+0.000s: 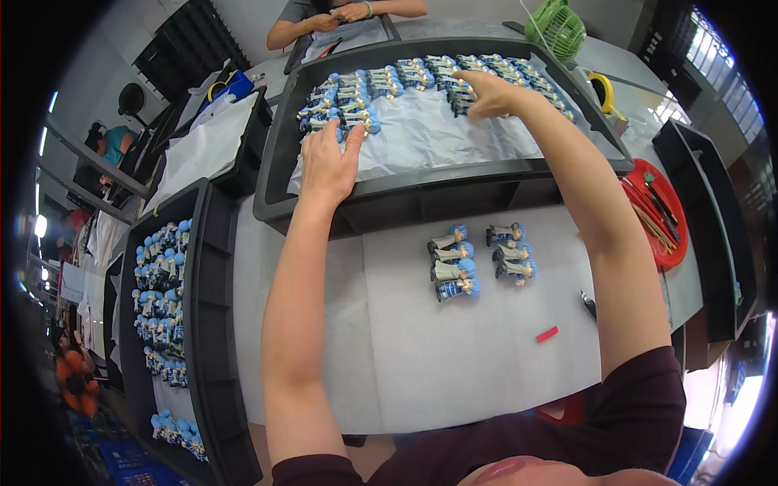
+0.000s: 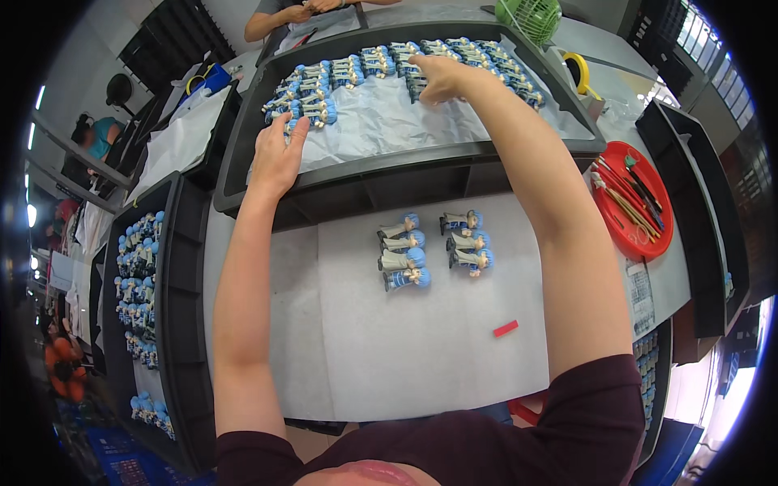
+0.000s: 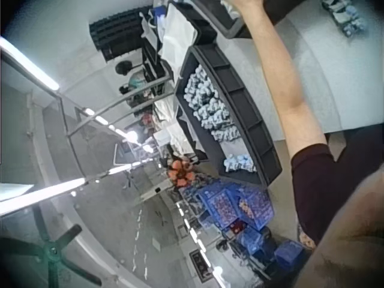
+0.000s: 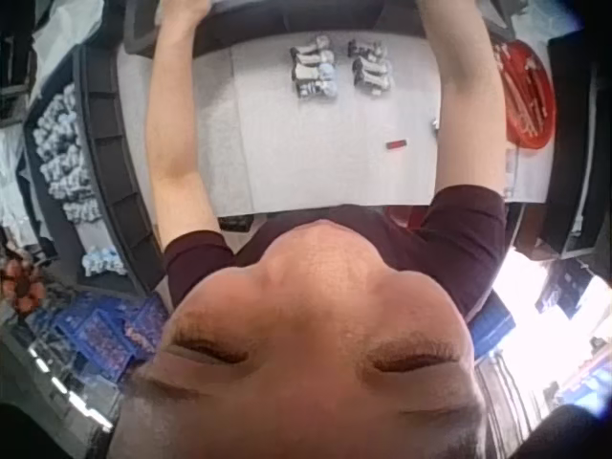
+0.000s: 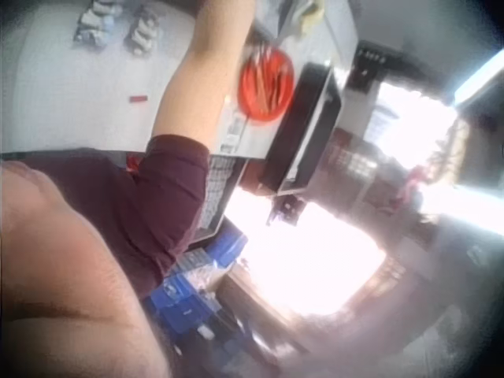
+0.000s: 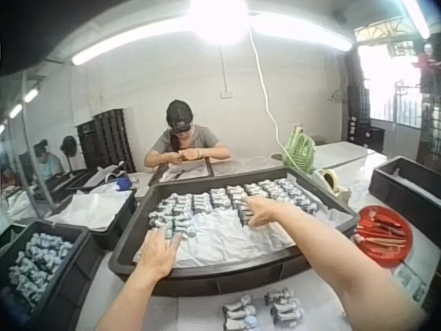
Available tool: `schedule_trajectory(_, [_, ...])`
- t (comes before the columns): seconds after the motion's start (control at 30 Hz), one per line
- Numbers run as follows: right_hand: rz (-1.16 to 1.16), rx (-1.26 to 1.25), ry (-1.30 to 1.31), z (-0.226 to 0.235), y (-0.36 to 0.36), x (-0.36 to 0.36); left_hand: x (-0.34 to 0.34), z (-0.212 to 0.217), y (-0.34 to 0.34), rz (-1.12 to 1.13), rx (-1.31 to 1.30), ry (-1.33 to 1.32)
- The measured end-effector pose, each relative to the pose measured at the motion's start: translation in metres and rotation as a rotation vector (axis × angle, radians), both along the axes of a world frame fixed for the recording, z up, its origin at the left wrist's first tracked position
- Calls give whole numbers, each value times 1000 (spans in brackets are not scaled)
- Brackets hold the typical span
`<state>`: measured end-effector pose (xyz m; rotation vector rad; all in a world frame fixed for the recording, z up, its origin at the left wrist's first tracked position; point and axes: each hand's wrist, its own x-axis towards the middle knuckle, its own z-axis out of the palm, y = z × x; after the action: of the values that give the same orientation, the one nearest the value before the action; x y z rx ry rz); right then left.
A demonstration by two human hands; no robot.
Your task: The person organizes small blue figurines on a table, picking them up one by one and placing them into a tray. They also handle a white sheet of paper, folding it and placing it into a cardboard box. The person repeatedly picks up figurines, inspects them, and places them into a blue tray.
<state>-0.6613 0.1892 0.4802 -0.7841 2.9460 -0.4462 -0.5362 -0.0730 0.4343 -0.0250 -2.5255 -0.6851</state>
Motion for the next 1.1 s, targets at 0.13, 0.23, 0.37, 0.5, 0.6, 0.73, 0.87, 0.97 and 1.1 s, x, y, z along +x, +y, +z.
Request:
schedule_trajectory(0.13, [-5, 202, -75, -17, -4, -36, 1, 6, 10, 2, -40, -84])
schedule_trajectory(0.23, [27, 317, -41, -22, -12, -42, 6, 10, 8, 12, -44, -100])
schedule_trajectory(0.37, [-8, 427, 53, -19, -17, -35, 7, 11, 9, 19, -75, -135])
schedule_trajectory(0.5, [-38, 425, 108, -18, -13, -35, 5, 11, 10, 19, -88, -115])
schedule_trajectory(0.6, [-12, 423, 165, -16, -15, -27, 0, 4, 4, 20, -102, -73])
schedule_trajectory(0.73, [102, 321, 198, -24, -6, -30, -3, 1, 5, 12, -99, -57])
schedule_trajectory(0.87, [156, 330, 316, -28, -5, -27, -1, 4, 4, 29, -98, -85])
schedule_trajectory(0.97, [145, 358, 272, -27, -6, -27, -2, 3, 4, 29, -84, -79])
schedule_trajectory(1.1, [91, 400, 123, -18, -14, -23, 0, 2, 3, 43, -91, -53])
